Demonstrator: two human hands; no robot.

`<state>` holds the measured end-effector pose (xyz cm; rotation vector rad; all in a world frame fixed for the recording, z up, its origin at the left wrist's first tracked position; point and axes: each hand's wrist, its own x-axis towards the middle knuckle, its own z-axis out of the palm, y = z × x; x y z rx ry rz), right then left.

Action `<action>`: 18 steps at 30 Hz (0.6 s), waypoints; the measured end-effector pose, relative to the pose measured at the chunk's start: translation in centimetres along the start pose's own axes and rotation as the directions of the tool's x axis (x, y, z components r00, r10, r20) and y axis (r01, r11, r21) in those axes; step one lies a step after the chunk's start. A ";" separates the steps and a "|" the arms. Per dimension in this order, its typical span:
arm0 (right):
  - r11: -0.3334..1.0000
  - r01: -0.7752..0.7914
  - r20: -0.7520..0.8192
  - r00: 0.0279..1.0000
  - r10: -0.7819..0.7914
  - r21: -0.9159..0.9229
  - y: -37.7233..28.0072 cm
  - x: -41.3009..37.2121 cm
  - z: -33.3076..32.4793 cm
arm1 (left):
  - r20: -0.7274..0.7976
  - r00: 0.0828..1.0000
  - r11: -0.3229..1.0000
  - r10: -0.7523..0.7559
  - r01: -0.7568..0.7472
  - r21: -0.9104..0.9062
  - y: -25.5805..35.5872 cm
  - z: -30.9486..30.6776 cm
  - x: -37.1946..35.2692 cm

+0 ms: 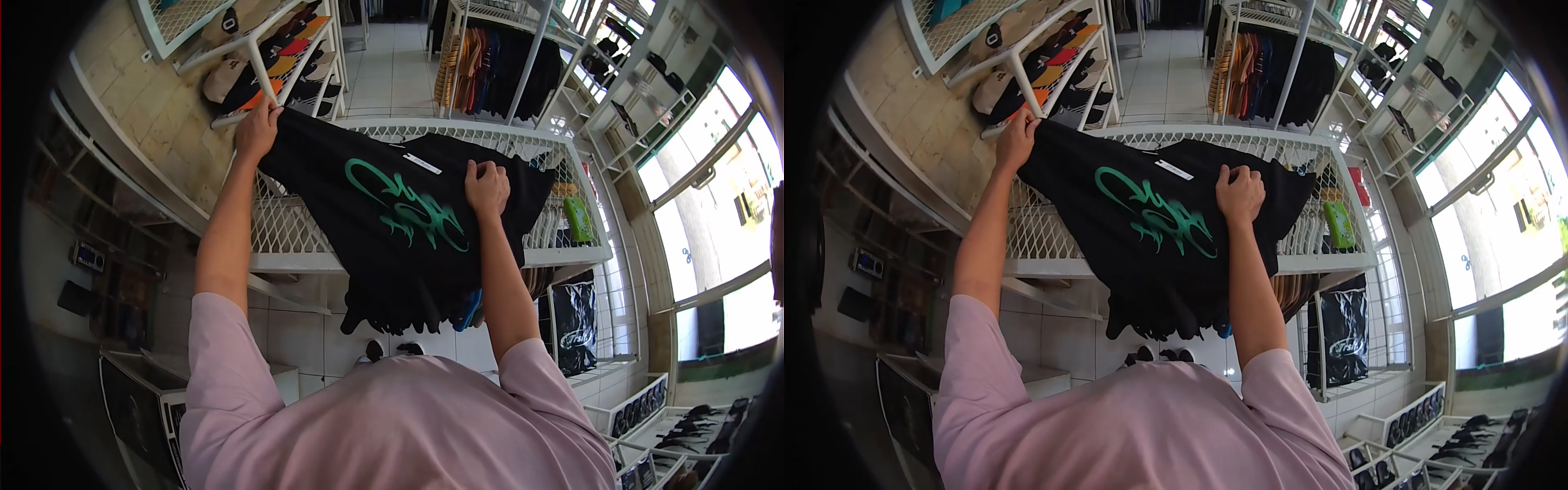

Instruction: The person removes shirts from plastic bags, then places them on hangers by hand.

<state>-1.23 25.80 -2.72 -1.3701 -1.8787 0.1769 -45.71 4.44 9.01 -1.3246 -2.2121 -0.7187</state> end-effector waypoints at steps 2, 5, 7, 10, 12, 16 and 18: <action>1.000 0.016 0.027 1.000 -0.016 -0.001 0.0 0.1 -0.2 | 0.024 0.998 0.997 0.061 -0.059 -0.056 -0.7 0.7 -1.6; 0.983 -0.005 0.209 0.977 -0.034 0.185 1.4 0.9 -1.6 | -0.024 1.000 0.990 0.019 -0.022 -0.142 3.1 0.0 -6.3; 0.890 -0.070 0.272 0.960 -0.063 0.450 1.1 0.1 -5.3 | -0.047 0.997 0.976 -0.061 0.050 -0.210 8.0 -3.1 -10.8; 0.915 0.025 0.063 0.996 -0.055 0.403 1.3 -5.3 -12.8 | 0.099 0.974 0.922 -0.205 0.226 -0.313 14.3 -8.9 -19.0; 0.988 -0.010 -0.062 0.998 0.020 0.155 2.3 -9.3 -15.9 | 0.338 0.859 0.767 -0.384 0.501 -0.402 16.9 -11.0 -24.3; 0.996 -0.089 -0.021 0.996 0.089 0.008 4.9 -14.1 -16.4 | 0.486 0.764 0.691 -0.424 0.620 -0.372 20.8 -10.5 -29.7; 0.994 -0.062 -0.053 0.996 0.067 0.091 5.1 -14.7 -15.8 | 0.474 0.762 0.661 -0.441 0.633 -0.402 22.0 -8.8 -30.5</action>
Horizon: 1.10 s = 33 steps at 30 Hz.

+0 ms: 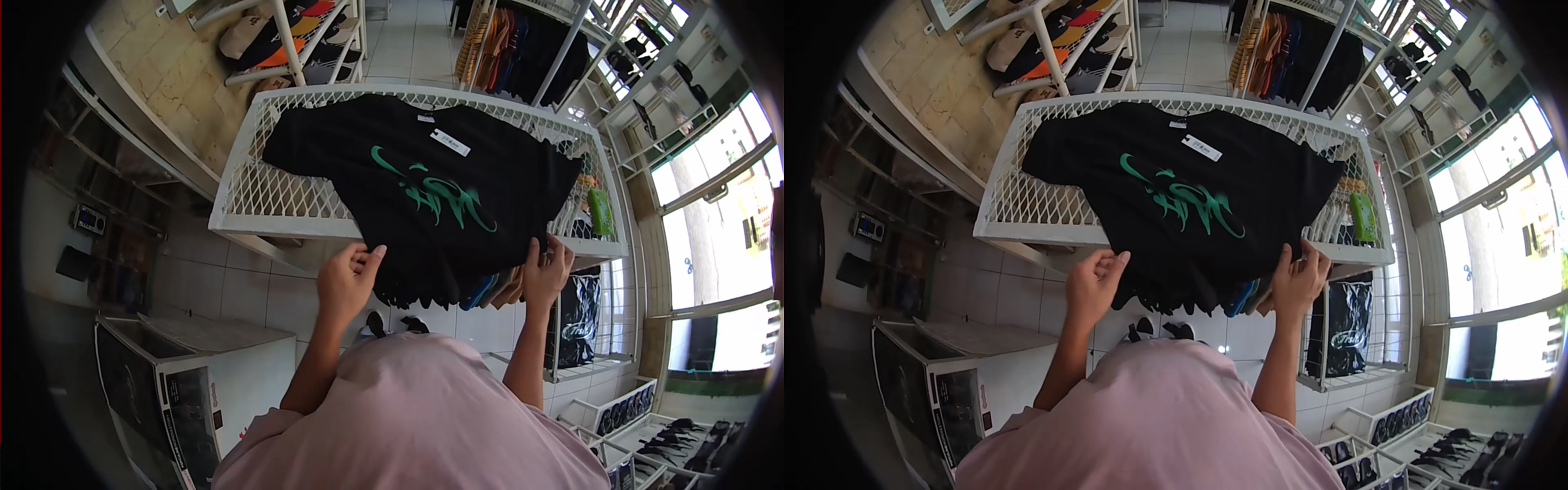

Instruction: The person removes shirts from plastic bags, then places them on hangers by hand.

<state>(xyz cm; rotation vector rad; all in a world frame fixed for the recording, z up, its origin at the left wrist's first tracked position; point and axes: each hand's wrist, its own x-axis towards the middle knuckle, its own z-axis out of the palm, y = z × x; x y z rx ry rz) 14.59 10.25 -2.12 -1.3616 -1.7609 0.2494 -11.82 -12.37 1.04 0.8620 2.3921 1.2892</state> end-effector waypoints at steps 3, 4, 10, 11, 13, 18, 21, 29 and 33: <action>0.998 -0.035 0.049 0.998 0.038 -0.060 -0.6 1.0 -0.4 | -0.092 0.990 0.991 0.108 -0.114 -0.066 -1.4 2.7 0.5; 0.995 -0.073 0.076 0.994 0.079 -0.068 -0.8 1.3 -0.4 | -0.075 0.992 0.974 0.102 -0.115 -0.195 -2.1 2.8 0.6; 0.997 -0.001 0.079 0.997 0.007 -0.078 0.9 2.3 -0.4 | -0.434 0.857 0.824 -0.277 -0.021 -0.566 -5.6 -1.7 1.7; 0.999 -0.003 0.064 0.998 0.006 -0.043 1.5 2.3 -0.3 | -0.373 0.864 0.732 -0.339 -0.006 -0.681 -8.2 -3.8 2.4; 0.997 -0.056 0.048 0.997 0.053 0.061 1.6 2.1 -0.5 | -0.221 0.940 0.668 -0.261 0.010 -0.745 -13.6 -8.3 2.7; 0.916 -0.278 0.150 0.958 0.243 0.288 -1.0 1.9 -1.4 | 0.082 0.939 0.544 -0.335 0.264 -0.797 -8.2 -8.8 1.3; 0.925 -0.341 0.281 0.916 0.286 0.170 -3.4 3.4 -2.5 | 0.285 0.932 0.586 -0.223 0.361 -0.725 -5.4 -8.4 1.8; 0.766 -0.170 0.160 0.983 0.088 0.620 -1.6 7.6 1.7 | 0.492 0.868 0.162 0.070 0.477 -0.864 -4.0 -8.9 7.4; 0.793 -0.126 0.142 0.989 0.051 0.596 -3.4 8.6 2.8 | 0.520 0.854 0.286 -0.019 0.503 -0.816 -2.4 -7.2 10.4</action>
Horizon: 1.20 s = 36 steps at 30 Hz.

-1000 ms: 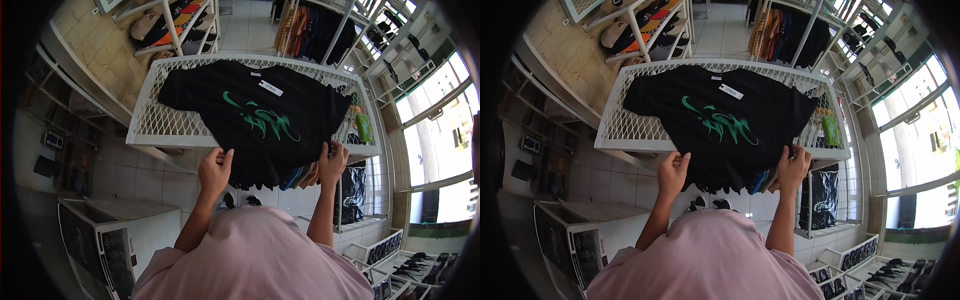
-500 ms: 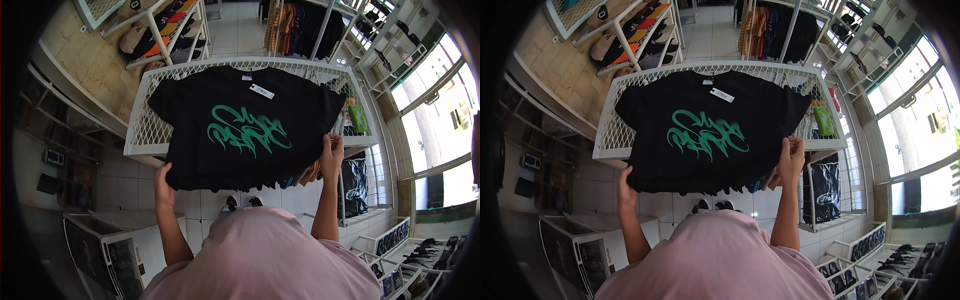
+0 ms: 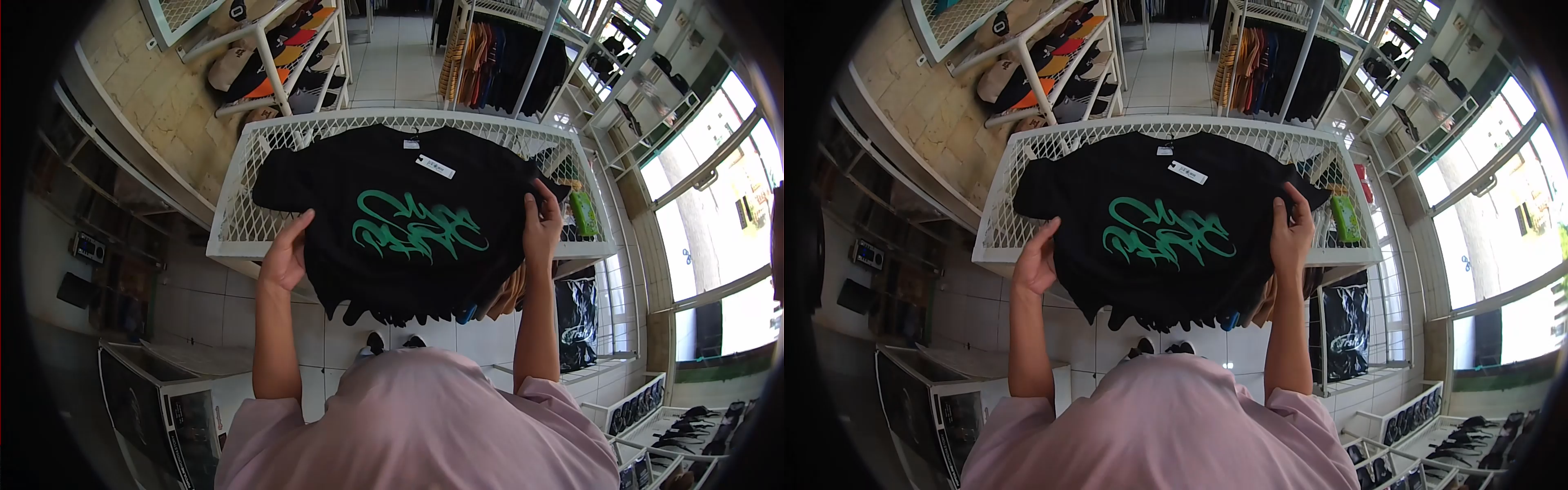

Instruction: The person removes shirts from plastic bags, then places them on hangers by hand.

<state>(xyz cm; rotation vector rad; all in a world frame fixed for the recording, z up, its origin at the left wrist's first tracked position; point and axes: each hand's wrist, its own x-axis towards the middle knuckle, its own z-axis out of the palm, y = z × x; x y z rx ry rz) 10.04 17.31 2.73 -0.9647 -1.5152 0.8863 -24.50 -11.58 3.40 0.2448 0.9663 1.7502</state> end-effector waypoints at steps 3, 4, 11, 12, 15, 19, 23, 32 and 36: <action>1.000 0.019 0.031 0.999 -0.020 0.013 -0.2 0.6 0.9 | -0.097 0.994 0.994 0.041 -0.030 0.106 -0.4 0.0 2.4; 0.998 0.050 0.028 0.998 -0.051 0.034 -0.2 0.9 1.2 | -0.144 0.986 0.994 0.086 -0.074 0.081 -0.2 0.6 2.6; 0.979 0.119 0.062 0.989 -0.131 0.167 -1.3 7.4 1.9 | 0.020 0.954 0.949 0.299 -0.299 0.099 6.8 4.2 5.1; 0.974 0.124 0.082 0.986 -0.142 0.192 -1.3 9.3 2.2 | 0.028 0.945 0.938 0.326 -0.327 0.113 8.1 4.7 6.3; 0.920 0.177 0.052 0.977 -0.208 0.351 -1.5 15.8 4.2 | 0.084 0.912 0.886 0.401 -0.410 0.219 12.8 4.9 11.3; 0.880 0.214 0.070 0.961 -0.267 0.424 -4.8 22.8 6.6 | 0.197 0.823 0.776 0.533 -0.568 0.275 18.6 7.6 16.1; 0.965 0.036 0.116 0.991 -0.068 0.260 -1.4 26.8 8.7 | -0.049 0.840 0.752 0.540 -0.455 0.477 18.6 8.9 19.3; 0.936 -0.142 0.307 0.920 0.245 -0.321 11.3 19.7 8.6 | -0.153 0.984 0.652 0.092 0.056 0.756 8.9 -2.0 21.1; 0.901 -0.196 0.157 0.949 0.273 -0.386 10.5 20.3 9.3 | -0.292 0.928 0.671 0.233 0.064 0.739 9.1 -1.9 22.4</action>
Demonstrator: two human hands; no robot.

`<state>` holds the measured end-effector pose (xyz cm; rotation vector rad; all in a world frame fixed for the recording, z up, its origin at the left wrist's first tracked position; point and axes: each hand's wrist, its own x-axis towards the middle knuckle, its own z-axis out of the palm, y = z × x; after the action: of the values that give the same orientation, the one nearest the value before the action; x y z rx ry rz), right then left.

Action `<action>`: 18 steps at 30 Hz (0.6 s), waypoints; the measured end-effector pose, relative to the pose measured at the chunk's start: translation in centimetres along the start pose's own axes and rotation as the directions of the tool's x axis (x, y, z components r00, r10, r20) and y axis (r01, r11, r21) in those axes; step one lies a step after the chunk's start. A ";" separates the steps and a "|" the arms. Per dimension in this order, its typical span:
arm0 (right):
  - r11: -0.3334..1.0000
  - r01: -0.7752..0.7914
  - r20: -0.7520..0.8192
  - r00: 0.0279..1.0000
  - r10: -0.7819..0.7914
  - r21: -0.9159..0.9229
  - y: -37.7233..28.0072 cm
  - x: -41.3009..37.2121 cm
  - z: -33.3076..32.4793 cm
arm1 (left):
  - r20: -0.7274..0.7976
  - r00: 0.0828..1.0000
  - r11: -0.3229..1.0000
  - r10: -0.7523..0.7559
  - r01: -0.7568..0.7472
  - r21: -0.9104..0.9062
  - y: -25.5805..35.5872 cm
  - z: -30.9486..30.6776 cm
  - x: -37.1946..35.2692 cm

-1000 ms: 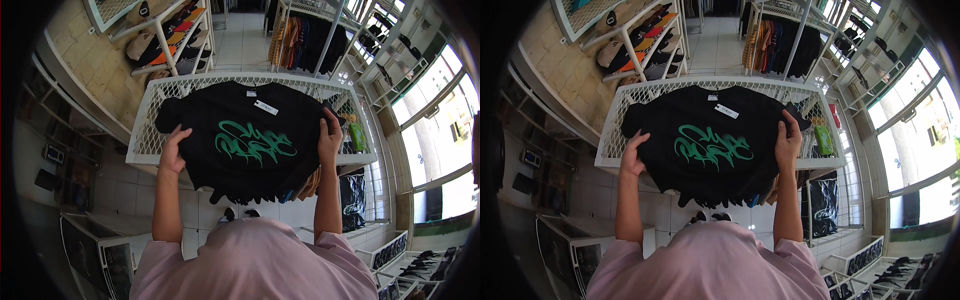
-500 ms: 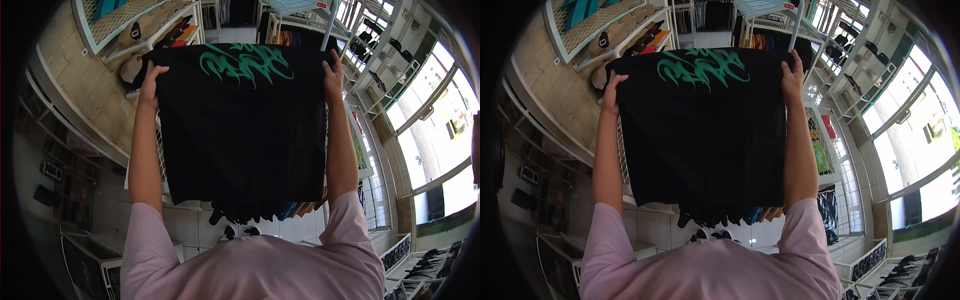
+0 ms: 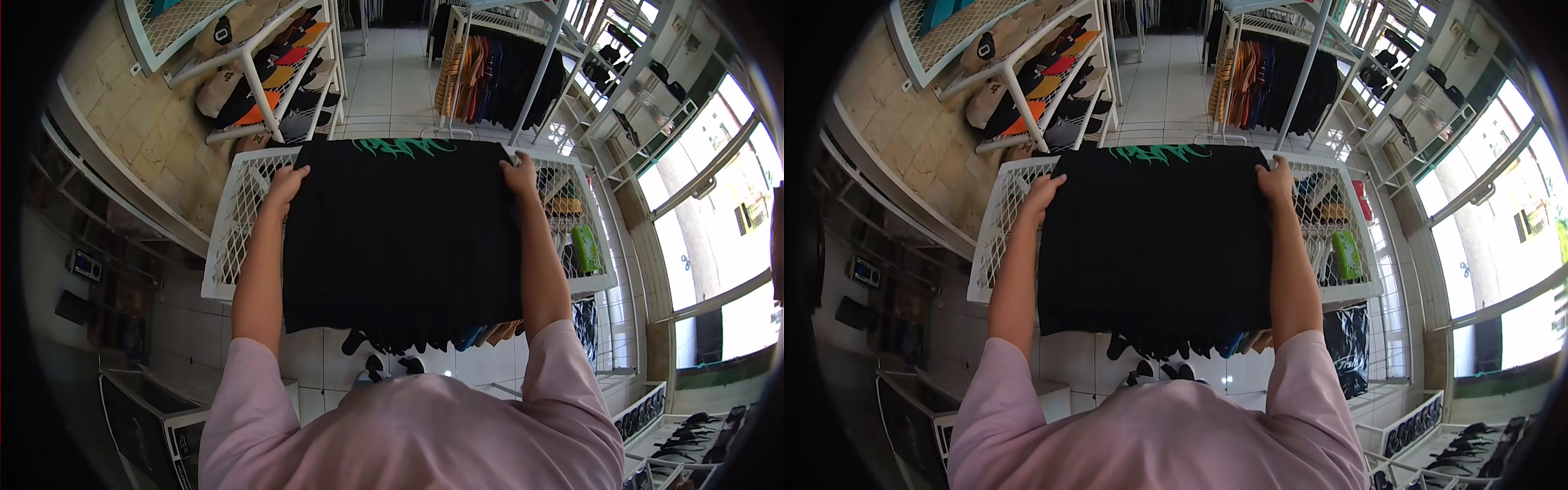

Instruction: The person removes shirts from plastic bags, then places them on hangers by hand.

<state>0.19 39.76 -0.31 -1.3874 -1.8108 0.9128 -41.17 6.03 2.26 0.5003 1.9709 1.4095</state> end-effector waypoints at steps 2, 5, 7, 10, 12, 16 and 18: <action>0.995 -0.010 -0.001 1.000 0.010 -0.095 1.9 0.9 0.6 | 0.060 0.998 0.994 0.007 -0.014 0.107 0.4 0.0 -1.2; 1.000 -0.002 0.172 0.985 0.004 -0.015 1.5 -1.3 -1.5 | 0.114 0.990 0.994 0.087 -0.095 0.063 -1.1 -0.4 -1.1; 0.999 0.010 0.056 0.998 -0.008 -0.032 1.0 -1.4 -1.3 | 0.026 0.989 0.988 0.146 -0.145 -0.057 -0.7 0.0 -2.0; 0.995 -0.017 -0.012 1.000 0.016 -0.098 0.5 -2.5 -1.2 | 0.008 0.991 0.984 0.130 -0.130 0.125 -0.7 0.2 -1.3; 0.983 0.051 0.036 0.998 -0.045 -0.174 1.1 -3.4 -1.7 | 0.021 0.994 0.963 0.107 -0.109 0.246 -1.6 0.1 -0.6; 0.987 0.116 0.073 0.992 -0.108 -0.114 1.1 -7.4 -3.3 | 0.092 0.982 0.972 0.163 -0.176 0.154 -2.9 -0.6 -3.5; 0.975 0.091 0.048 0.995 -0.083 -0.202 0.5 -9.6 -3.2 | 0.037 0.989 0.969 0.146 -0.150 0.194 -3.3 -0.5 -4.3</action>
<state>5.12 30.90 0.04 -1.4095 -2.0252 0.7298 -38.21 1.78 0.49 0.7638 2.1022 1.2968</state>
